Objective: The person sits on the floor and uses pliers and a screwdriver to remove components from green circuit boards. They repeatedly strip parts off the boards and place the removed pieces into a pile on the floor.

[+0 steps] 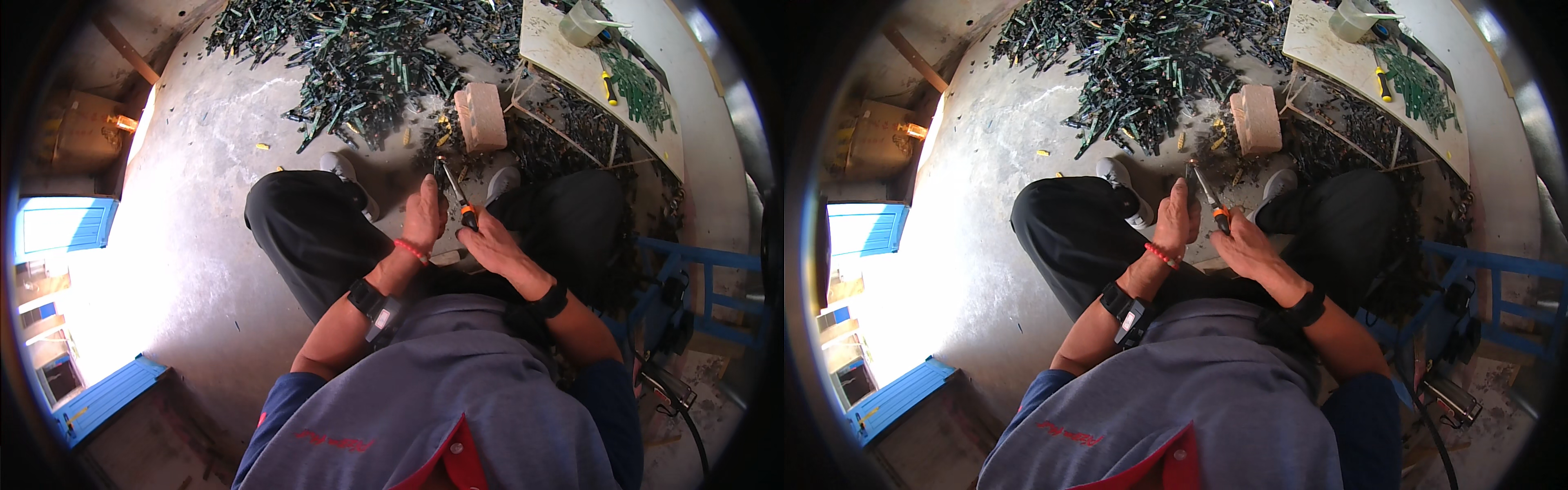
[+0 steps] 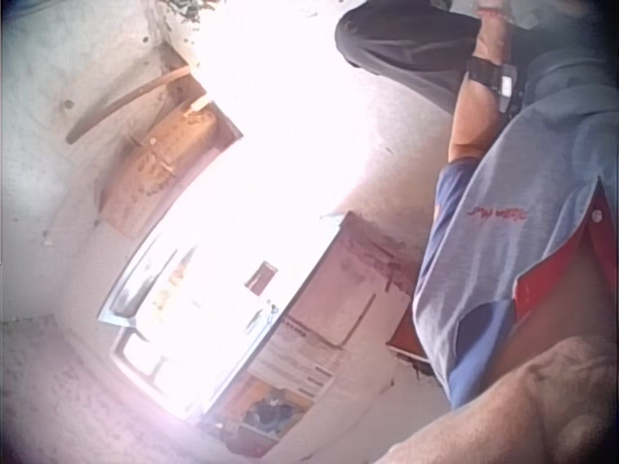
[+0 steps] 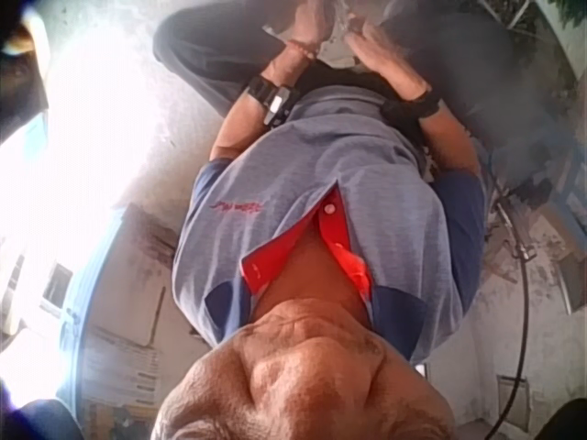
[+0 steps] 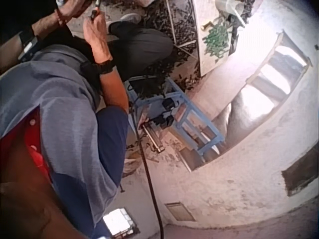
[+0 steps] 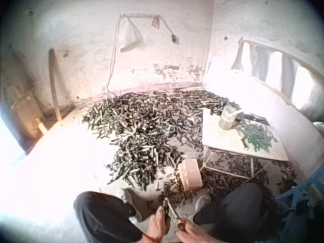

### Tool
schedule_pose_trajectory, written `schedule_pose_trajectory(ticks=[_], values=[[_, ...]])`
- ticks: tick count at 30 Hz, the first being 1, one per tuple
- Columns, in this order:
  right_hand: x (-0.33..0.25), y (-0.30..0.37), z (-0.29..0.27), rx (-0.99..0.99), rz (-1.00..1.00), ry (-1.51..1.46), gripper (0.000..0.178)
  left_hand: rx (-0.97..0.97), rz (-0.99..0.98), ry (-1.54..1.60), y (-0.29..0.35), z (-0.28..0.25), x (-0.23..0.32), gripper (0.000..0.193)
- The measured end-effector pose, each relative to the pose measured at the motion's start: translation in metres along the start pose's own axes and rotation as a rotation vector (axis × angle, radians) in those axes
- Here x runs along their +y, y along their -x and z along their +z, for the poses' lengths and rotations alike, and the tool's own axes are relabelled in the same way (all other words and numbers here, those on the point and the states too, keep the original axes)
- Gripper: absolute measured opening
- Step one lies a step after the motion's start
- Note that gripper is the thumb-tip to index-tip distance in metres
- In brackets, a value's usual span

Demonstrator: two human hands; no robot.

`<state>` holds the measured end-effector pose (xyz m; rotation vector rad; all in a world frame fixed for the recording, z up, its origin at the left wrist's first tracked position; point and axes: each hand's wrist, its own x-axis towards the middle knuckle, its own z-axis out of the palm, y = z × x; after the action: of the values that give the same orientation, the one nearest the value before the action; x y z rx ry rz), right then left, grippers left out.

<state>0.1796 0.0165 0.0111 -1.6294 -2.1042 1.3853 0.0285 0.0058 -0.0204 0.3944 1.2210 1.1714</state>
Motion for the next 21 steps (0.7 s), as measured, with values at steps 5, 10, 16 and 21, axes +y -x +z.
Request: schedule_pose_trajectory(ticks=[5, 10, 16, 21], values=[[-0.005, 0.001, 0.004, 0.051, 0.017, -0.029, 0.035, 0.035, -0.017, -0.003, 0.002, 0.002, 0.004, 0.057], [-0.006, 0.003, 0.004, 0.106, 0.012, 0.079, 0.034, 0.069, -0.039, 0.012, 0.000, 0.001, 0.003, 0.055], [-0.001, 0.003, 0.009, 0.141, -0.047, 0.154, 0.033, 0.009, -0.049, 0.015, -0.001, -0.004, 0.000, 0.055], [0.001, -0.001, 0.012, 0.096, 0.029, 0.070, 0.033, 0.011, -0.051, -0.017, -0.001, -0.004, 0.000, 0.057]])
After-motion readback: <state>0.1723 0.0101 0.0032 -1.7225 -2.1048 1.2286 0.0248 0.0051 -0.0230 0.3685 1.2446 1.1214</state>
